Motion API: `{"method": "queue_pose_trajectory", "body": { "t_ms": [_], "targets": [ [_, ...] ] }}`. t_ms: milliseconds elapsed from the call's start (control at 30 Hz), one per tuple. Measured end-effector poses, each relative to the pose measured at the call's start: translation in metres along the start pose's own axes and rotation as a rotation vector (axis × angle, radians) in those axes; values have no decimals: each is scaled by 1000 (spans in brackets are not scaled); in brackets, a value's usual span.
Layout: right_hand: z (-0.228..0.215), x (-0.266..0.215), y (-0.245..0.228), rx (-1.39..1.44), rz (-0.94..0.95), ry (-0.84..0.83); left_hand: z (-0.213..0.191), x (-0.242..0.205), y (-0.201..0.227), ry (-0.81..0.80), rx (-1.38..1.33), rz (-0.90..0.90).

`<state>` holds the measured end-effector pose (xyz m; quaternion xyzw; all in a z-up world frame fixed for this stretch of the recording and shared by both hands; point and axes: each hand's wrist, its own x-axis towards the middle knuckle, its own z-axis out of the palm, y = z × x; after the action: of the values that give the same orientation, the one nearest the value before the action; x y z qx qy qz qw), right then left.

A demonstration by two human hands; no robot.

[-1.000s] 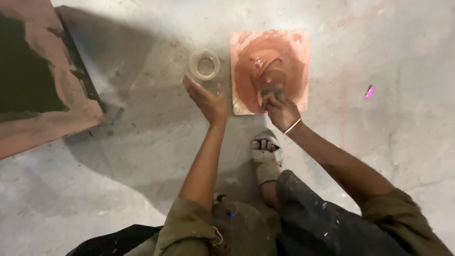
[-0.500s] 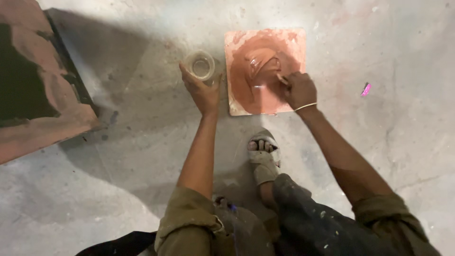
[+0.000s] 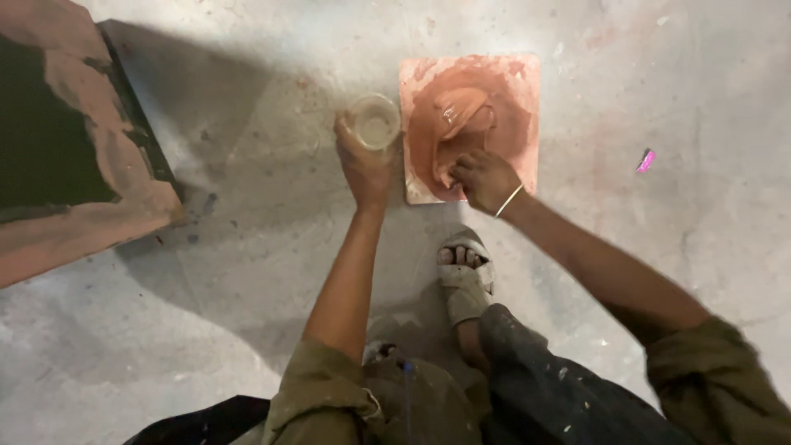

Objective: The person applies a pinkish putty to the edges and corners of a green metal cabinet using a small putty knife. They mix the putty on a board, add water, and continue applying it to various sections of the cabinet frame.

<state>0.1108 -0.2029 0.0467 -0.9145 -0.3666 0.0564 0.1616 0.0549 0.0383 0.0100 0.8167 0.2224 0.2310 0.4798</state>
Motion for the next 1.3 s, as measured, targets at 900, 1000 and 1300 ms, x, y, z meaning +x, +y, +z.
{"method": "queue_pose_trajectory", "body": {
  "t_ms": [900, 1000, 1300],
  "targets": [
    [-18, -37, 70, 616, 935, -12, -6, -30, 67, -378, 418, 494],
    [-1, -41, 70, 430, 862, -80, -4, -29, 70, -381, 444, 498],
    [77, -66, 25, 955, 881, 134, 5, -26, 69, -322, 638, 580]
  ]
}}
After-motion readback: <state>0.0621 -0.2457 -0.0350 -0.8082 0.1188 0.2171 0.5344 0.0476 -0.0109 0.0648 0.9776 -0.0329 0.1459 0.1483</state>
